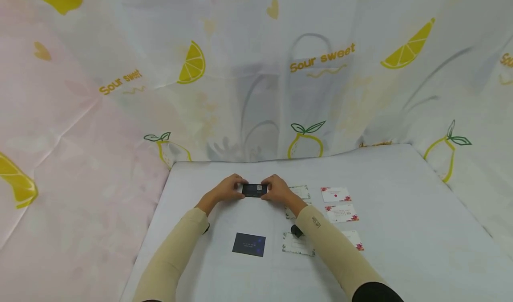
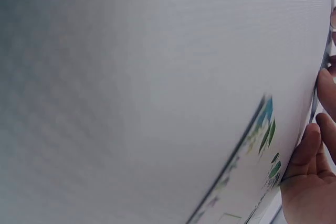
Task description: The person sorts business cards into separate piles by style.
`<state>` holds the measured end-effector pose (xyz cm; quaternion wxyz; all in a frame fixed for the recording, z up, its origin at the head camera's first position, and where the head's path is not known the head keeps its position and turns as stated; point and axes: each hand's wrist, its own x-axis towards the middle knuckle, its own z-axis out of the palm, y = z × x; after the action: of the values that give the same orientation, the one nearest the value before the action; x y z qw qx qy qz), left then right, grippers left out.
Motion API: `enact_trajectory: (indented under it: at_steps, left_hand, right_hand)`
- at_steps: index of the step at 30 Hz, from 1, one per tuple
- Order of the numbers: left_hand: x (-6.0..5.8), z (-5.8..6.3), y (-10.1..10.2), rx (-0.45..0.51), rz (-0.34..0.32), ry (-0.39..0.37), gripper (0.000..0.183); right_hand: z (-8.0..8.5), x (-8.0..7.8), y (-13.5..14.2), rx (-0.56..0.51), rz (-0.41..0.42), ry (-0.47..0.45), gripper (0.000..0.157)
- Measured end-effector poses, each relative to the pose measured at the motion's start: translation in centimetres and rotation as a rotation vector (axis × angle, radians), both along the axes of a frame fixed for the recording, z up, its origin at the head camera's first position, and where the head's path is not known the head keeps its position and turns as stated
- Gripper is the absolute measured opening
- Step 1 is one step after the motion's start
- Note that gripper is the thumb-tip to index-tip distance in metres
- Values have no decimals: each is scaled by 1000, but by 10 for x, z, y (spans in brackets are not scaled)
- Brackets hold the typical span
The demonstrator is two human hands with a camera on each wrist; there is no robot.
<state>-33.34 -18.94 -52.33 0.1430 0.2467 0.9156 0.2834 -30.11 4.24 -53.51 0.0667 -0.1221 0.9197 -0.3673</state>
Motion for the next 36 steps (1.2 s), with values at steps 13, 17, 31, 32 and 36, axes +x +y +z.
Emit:
enact_trajectory:
  at_steps: [13, 17, 31, 32, 36]
  left_hand:
    - [3, 1, 2, 39, 19, -2, 47]
    - [3, 1, 2, 34, 20, -2, 47]
    - [4, 1, 0, 32, 17, -13, 46]
    - [4, 1, 1, 31, 18, -11, 46]
    - [5, 0, 2, 28, 35, -23, 46]
  right_hand:
    - [2, 0, 1, -11, -35, 6, 45]
    - [4, 3, 0, -14, -26, 7, 44]
    - [3, 2, -1, 6, -6, -5, 44]
    - [3, 2, -1, 6, -3, -4, 45]
    - [2, 3, -1, 6, -1, -4, 44]
